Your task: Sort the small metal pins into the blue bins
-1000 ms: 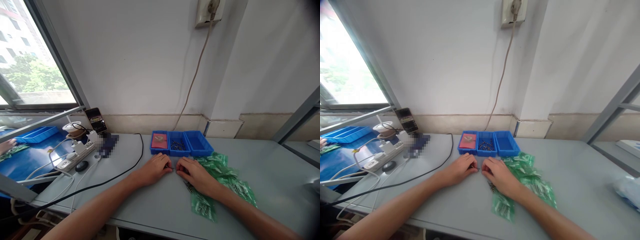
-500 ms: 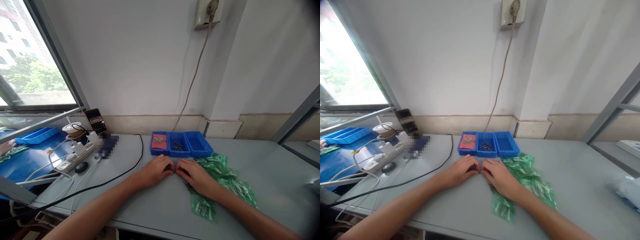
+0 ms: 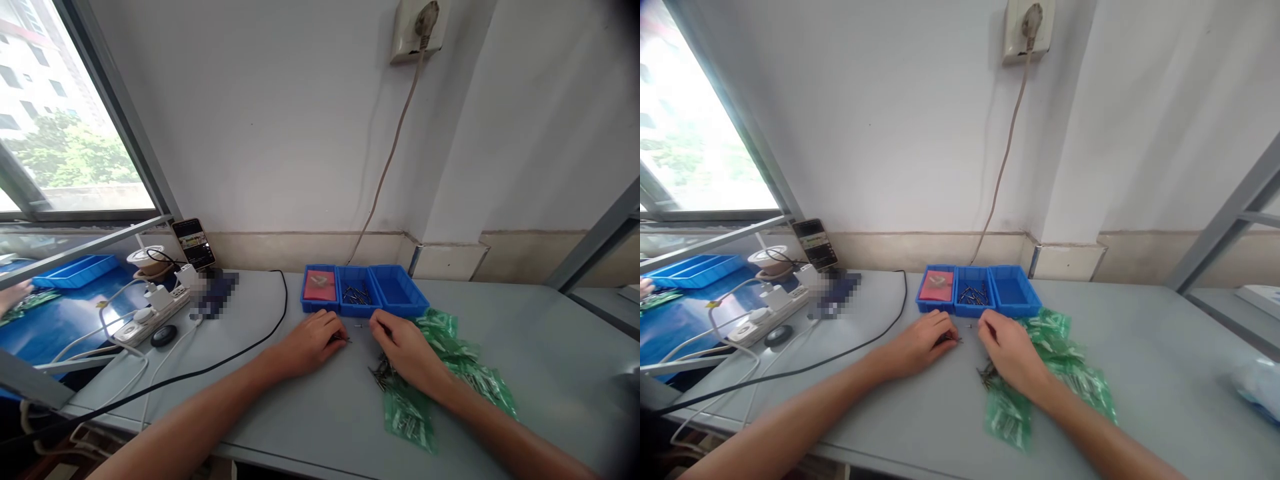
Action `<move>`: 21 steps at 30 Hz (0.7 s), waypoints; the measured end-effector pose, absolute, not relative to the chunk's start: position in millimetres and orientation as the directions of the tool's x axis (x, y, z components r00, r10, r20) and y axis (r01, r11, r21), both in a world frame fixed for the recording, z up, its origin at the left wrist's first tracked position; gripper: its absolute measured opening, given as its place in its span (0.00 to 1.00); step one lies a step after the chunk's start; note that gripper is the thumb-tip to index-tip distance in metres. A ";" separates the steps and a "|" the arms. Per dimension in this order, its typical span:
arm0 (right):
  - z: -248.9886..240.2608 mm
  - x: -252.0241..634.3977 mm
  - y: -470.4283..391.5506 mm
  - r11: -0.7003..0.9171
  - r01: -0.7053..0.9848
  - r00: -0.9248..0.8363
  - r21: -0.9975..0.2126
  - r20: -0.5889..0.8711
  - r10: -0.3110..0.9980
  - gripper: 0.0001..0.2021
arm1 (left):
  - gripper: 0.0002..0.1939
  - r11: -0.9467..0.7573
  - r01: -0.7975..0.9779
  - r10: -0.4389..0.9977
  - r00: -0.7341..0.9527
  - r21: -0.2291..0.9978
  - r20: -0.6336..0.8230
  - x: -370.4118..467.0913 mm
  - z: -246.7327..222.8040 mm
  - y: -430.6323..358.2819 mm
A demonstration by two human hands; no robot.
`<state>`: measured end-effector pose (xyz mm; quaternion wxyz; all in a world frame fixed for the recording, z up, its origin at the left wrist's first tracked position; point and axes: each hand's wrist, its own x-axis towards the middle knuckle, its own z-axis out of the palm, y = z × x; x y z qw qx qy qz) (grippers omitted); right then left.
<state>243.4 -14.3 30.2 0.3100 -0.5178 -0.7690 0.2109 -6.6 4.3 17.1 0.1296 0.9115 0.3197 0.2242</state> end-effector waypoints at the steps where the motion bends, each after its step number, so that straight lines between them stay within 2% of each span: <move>1: 30.0 244.6 -13.7 0.349 0.648 -0.245 -0.677 0.249 0.937 0.18 | 0.02 -0.763 0.527 0.641 0.694 0.374 0.328 -6.5 17.3 4.2; 4: 29.8 247.4 -12.3 0.316 0.558 -0.198 -0.767 0.247 0.949 0.20 | 0.02 -0.764 0.536 0.642 0.689 0.359 0.337 -6.6 16.9 4.2; 10: 32.4 247.6 -7.9 0.280 0.373 -0.082 -0.885 0.269 0.960 0.12 | 0.03 -0.757 0.576 0.654 0.668 0.310 0.355 -6.9 14.8 4.7; 21: 41.2 243.7 -10.0 0.137 0.156 -0.046 -0.978 0.132 0.990 0.22 | 0.06 -0.733 0.644 0.678 0.667 0.219 0.308 -4.2 8.1 8.1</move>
